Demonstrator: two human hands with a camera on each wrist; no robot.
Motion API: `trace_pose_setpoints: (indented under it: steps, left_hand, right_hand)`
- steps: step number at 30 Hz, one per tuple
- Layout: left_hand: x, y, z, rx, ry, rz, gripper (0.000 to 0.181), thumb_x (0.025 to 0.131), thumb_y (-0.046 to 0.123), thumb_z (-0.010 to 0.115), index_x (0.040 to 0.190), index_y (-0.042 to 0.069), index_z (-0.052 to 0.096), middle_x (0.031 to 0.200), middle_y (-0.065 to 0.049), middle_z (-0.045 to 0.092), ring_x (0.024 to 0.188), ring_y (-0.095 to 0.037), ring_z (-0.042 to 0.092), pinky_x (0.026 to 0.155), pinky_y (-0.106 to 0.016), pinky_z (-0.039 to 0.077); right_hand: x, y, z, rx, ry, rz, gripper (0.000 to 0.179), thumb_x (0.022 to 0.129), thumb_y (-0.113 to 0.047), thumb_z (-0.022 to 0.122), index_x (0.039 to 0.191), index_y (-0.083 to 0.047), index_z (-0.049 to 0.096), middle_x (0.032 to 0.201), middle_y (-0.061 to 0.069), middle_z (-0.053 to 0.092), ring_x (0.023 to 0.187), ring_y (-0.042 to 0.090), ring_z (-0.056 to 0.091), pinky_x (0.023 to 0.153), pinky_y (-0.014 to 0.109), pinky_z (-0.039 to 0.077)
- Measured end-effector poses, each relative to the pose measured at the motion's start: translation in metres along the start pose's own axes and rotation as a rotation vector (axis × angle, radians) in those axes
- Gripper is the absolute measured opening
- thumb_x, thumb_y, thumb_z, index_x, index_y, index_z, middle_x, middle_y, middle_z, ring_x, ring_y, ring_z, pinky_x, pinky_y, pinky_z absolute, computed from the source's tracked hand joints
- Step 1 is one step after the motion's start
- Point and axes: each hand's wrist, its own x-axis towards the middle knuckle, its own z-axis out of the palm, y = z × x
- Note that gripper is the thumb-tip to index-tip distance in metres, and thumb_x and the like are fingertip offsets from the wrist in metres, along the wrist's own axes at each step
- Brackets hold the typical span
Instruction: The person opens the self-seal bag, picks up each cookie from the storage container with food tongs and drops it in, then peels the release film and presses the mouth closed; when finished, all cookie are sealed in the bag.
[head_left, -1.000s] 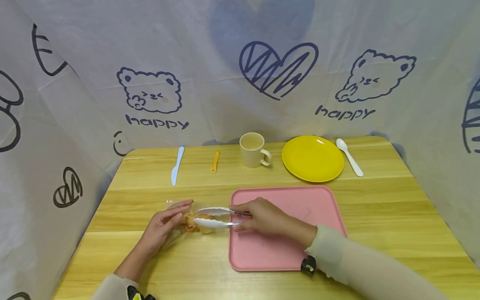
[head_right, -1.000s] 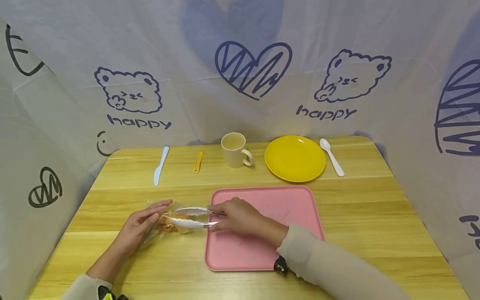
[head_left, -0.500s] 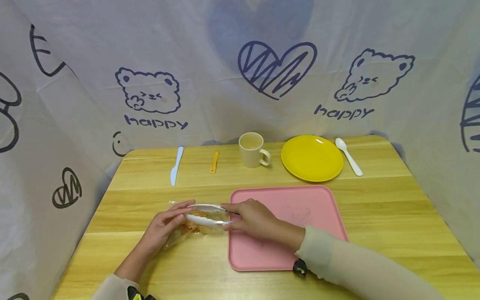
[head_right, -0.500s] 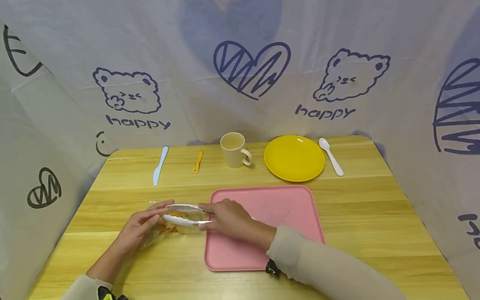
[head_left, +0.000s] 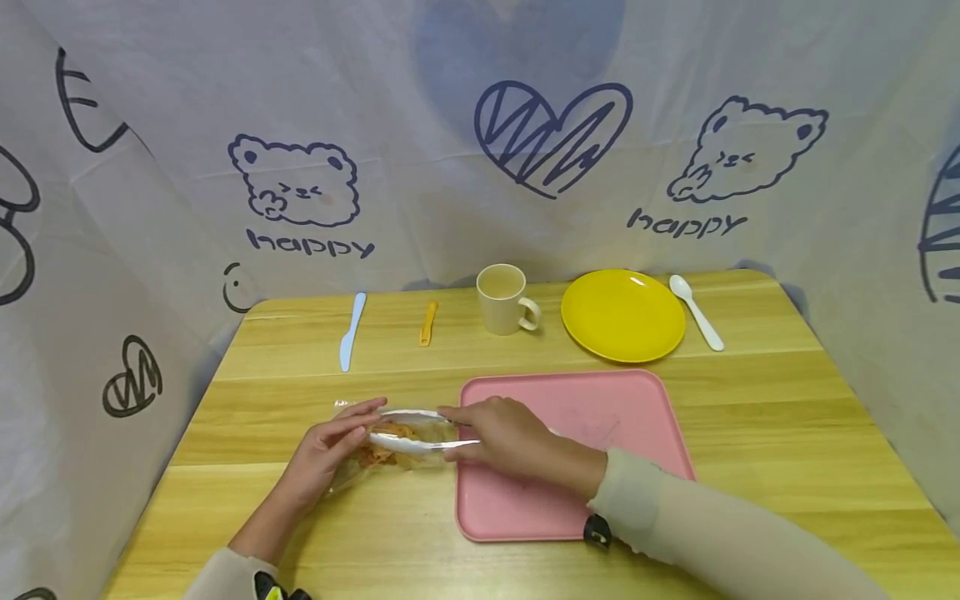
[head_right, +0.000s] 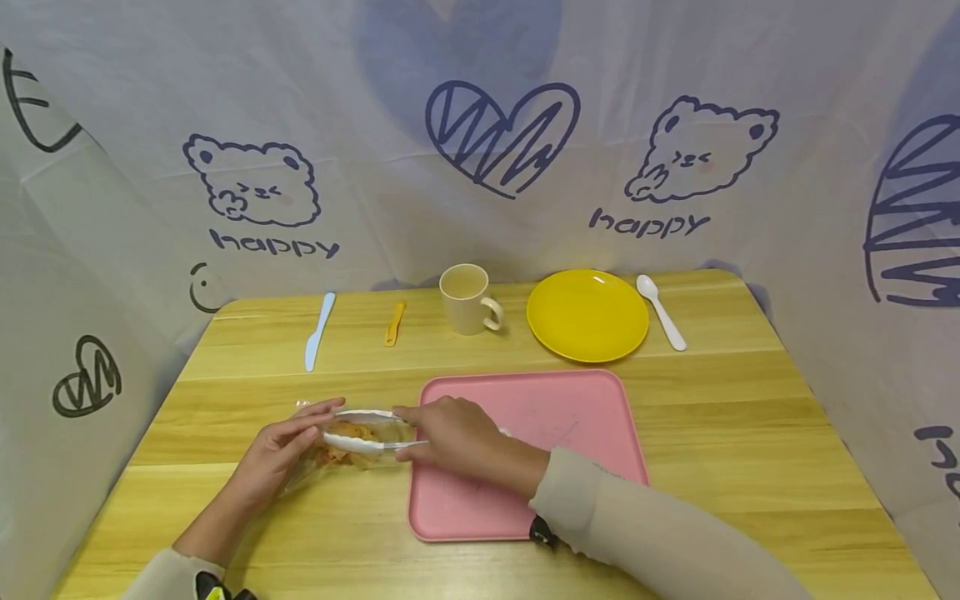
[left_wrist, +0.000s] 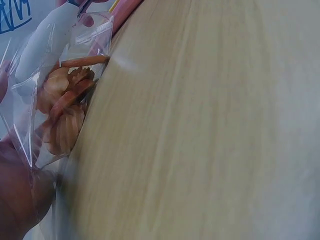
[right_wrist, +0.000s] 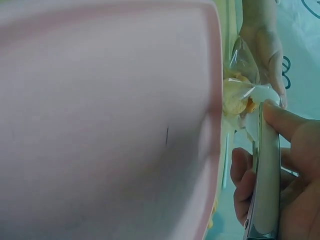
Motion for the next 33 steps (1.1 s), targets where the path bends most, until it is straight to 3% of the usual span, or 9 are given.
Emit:
trace_pose_setpoints:
  steps: [4, 11, 18, 24, 33]
  left_hand:
    - [0.000, -0.001, 0.000, -0.023, -0.018, 0.007, 0.027, 0.106, -0.002, 0.052, 0.128, -0.008, 0.067, 0.153, -0.014, 0.053, 0.140, -0.007, 0.047, 0.108, -0.018, 0.044]
    - [0.000, -0.002, 0.000, -0.032, -0.024, 0.015, 0.027, 0.106, -0.002, 0.051, 0.127, -0.009, 0.067, 0.153, -0.013, 0.054, 0.140, -0.007, 0.047, 0.109, -0.018, 0.044]
    - [-0.002, -0.004, 0.000, -0.038, -0.011, 0.001, 0.028, 0.106, -0.002, 0.051, 0.129, -0.012, 0.064, 0.153, -0.009, 0.055, 0.141, -0.006, 0.047, 0.110, -0.017, 0.042]
    - [-0.004, -0.004, 0.000, -0.042, -0.012, -0.009, 0.029, 0.106, -0.001, 0.051, 0.130, -0.012, 0.063, 0.154, -0.008, 0.053, 0.141, -0.006, 0.047, 0.109, -0.017, 0.043]
    - [-0.005, -0.005, 0.000, -0.036, -0.010, -0.002, 0.029, 0.107, -0.001, 0.050, 0.131, -0.011, 0.063, 0.155, -0.020, 0.049, 0.142, -0.008, 0.046, 0.111, -0.017, 0.041]
  right_hand:
    - [0.002, 0.002, 0.000, -0.049, -0.007, -0.030, 0.063, 0.095, -0.049, 0.072, 0.148, -0.019, 0.058, 0.112, 0.003, 0.077, 0.090, 0.013, 0.068, 0.078, 0.037, 0.057]
    - [0.005, 0.003, 0.001, -0.034, -0.015, -0.027, 0.066, 0.093, -0.049, 0.074, 0.149, -0.018, 0.057, 0.100, 0.002, 0.075, 0.088, 0.014, 0.065, 0.078, 0.037, 0.056]
    - [0.002, 0.005, 0.000, -0.033, -0.013, -0.014, 0.070, 0.091, -0.051, 0.076, 0.150, -0.018, 0.056, 0.125, 0.004, 0.074, 0.107, 0.018, 0.070, 0.090, 0.040, 0.057]
    - [-0.005, 0.010, -0.002, -0.020, -0.004, 0.003, 0.073, 0.090, -0.050, 0.078, 0.151, -0.017, 0.055, 0.130, 0.003, 0.071, 0.111, 0.018, 0.069, 0.093, 0.040, 0.056]
    - [-0.018, 0.019, -0.004, 0.013, 0.014, -0.004, 0.077, 0.089, -0.048, 0.079, 0.153, -0.015, 0.052, 0.139, 0.004, 0.067, 0.119, 0.020, 0.066, 0.097, 0.044, 0.055]
